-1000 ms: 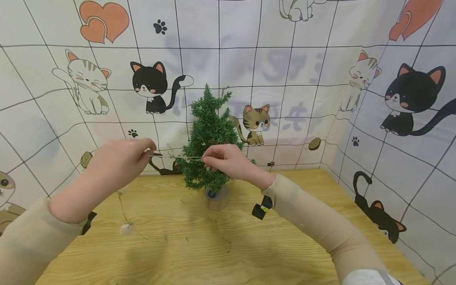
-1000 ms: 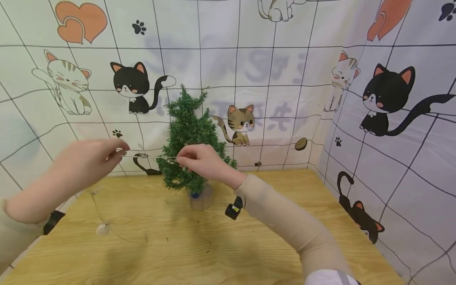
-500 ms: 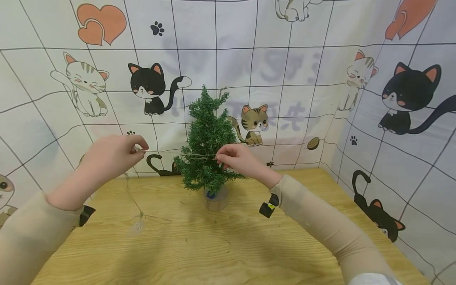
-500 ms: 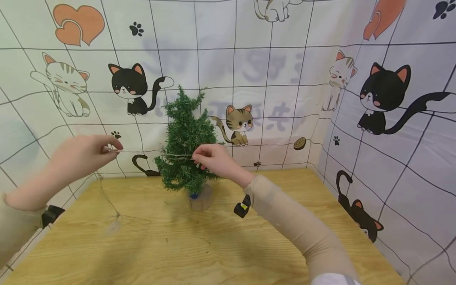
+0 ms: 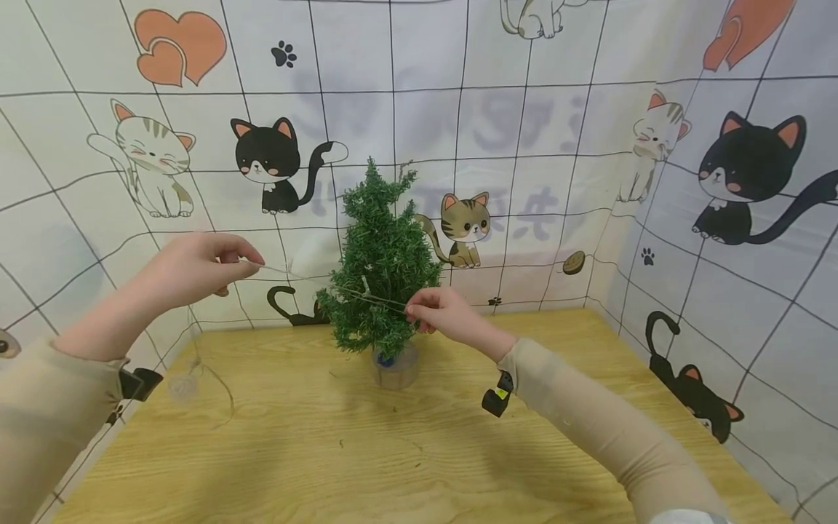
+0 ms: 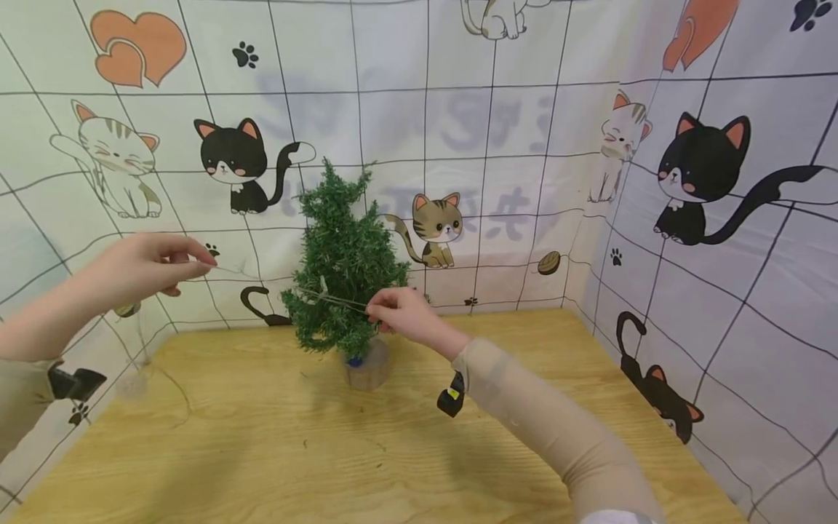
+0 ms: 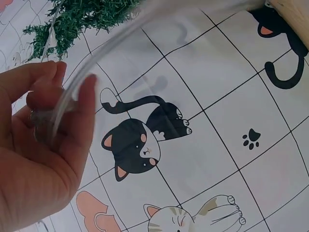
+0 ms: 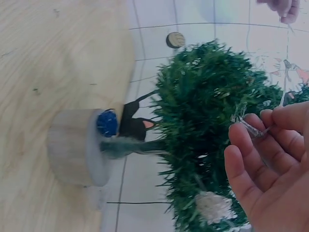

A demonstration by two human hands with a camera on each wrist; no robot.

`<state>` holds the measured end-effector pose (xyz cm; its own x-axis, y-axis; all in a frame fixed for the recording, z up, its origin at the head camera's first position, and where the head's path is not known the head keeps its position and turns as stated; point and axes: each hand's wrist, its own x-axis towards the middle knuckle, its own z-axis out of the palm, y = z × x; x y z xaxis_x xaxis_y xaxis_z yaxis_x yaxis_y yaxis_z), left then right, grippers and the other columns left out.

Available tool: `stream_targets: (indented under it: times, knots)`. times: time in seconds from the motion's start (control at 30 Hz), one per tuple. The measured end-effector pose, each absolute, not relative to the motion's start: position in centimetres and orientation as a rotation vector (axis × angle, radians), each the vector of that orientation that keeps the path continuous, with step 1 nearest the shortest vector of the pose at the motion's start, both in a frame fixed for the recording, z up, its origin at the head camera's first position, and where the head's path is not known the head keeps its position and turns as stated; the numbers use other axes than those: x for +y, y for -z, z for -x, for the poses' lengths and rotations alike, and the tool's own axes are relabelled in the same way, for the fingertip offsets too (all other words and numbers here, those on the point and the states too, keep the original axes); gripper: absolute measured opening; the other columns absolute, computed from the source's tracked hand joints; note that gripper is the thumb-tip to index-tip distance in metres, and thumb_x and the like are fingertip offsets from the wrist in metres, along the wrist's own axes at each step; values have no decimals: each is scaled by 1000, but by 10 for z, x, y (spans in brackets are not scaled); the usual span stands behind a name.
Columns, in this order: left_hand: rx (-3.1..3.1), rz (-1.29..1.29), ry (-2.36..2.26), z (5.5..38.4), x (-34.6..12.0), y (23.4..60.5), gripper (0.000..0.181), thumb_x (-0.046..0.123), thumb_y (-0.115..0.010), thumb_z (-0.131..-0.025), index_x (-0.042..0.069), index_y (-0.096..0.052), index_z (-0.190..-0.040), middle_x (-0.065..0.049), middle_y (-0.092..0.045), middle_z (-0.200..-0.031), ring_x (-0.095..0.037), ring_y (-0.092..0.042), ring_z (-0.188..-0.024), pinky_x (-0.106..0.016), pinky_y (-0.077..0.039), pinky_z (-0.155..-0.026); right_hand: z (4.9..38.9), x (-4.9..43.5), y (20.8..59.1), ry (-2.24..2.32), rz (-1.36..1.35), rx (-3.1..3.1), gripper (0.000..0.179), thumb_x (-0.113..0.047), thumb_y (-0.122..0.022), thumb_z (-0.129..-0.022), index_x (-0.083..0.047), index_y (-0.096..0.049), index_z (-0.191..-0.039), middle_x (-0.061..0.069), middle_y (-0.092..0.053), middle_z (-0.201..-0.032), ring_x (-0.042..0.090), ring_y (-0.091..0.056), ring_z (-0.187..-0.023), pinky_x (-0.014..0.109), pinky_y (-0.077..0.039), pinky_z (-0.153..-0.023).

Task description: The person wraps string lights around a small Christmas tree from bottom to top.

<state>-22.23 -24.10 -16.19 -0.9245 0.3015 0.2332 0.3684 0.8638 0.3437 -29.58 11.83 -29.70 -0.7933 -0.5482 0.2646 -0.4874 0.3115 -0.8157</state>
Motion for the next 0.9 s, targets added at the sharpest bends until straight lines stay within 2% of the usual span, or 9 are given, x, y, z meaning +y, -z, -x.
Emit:
stream_targets:
  times: [0.17,0.23,0.33,0.4,0.53,0.6,0.7,0.8,0.9]
  knots:
    - [-2840,559,530,223,-232,161,24,31,-59,-96,14,-71,-107,-3,-51,-73,-18,-47,-59,-35,-39,-61,297,125,307,1462,912,2560,22,-14,-54,-100,3,-66,-106,14,-66,-88,19,-62,-66,45,-54,-67]
    - [-2832,570,487,223,-230,161,22,29,-60,-96,13,-72,-105,-1,-52,-71,-17,-42,-58,-35,-35,-60,297,126,311,1409,889,2597,21,-14,-54,-100,0,-67,-107,12,-67,-85,20,-62,-65,43,-54,-65]
    - [-2849,586,463,223,-229,163,21,28,-60,-95,13,-72,-102,1,-51,-67,-15,-41,-55,-33,-35,-58,297,127,318,1334,873,2629,20,-13,-53,-100,-2,-67,-109,8,-66,-84,31,-64,-69,39,-54,-62]
    - [-2852,607,454,223,-227,163,19,26,-61,-94,13,-72,-101,2,-50,-66,-14,-40,-54,-32,-35,-56,297,128,321,1323,886,2630,20,-12,-53,-100,-2,-67,-109,4,-65,-84,34,-64,-70,40,-54,-62]
    - [-2847,679,435,220,-224,157,12,23,-62,-93,17,-72,-95,4,-54,-71,-13,-42,-58,-31,-36,-57,293,129,318,1373,916,2606,21,-11,-53,-99,1,-67,-110,3,-65,-81,29,-63,-64,40,-54,-61]
    - [-2836,724,415,218,-219,149,11,22,-61,-94,18,-71,-93,5,-53,-69,-13,-42,-58,-30,-35,-56,293,131,316,1391,924,2600,23,-12,-54,-99,0,-68,-112,3,-67,-82,25,-63,-63,35,-53,-59]
    - [-2808,768,388,215,-207,135,10,22,-61,-95,20,-71,-93,4,-50,-66,-12,-39,-54,-30,-33,-54,297,134,315,1423,918,2580,26,-14,-54,-99,-3,-67,-118,5,-69,-90,27,-63,-65,31,-49,-55]
    - [-2735,829,351,212,-192,122,9,20,-62,-94,19,-71,-93,3,-48,-67,-13,-38,-54,-31,-32,-54,296,134,309,1432,940,2565,28,-14,-54,-99,-3,-66,-122,5,-70,-94,19,-61,-63,29,-46,-52]
    - [-2680,887,306,209,-174,110,10,18,-61,-94,20,-71,-92,2,-49,-67,-15,-39,-56,-32,-32,-55,291,134,298,1440,961,2559,27,-15,-54,-99,-2,-66,-120,8,-69,-93,19,-60,-63,29,-46,-52]
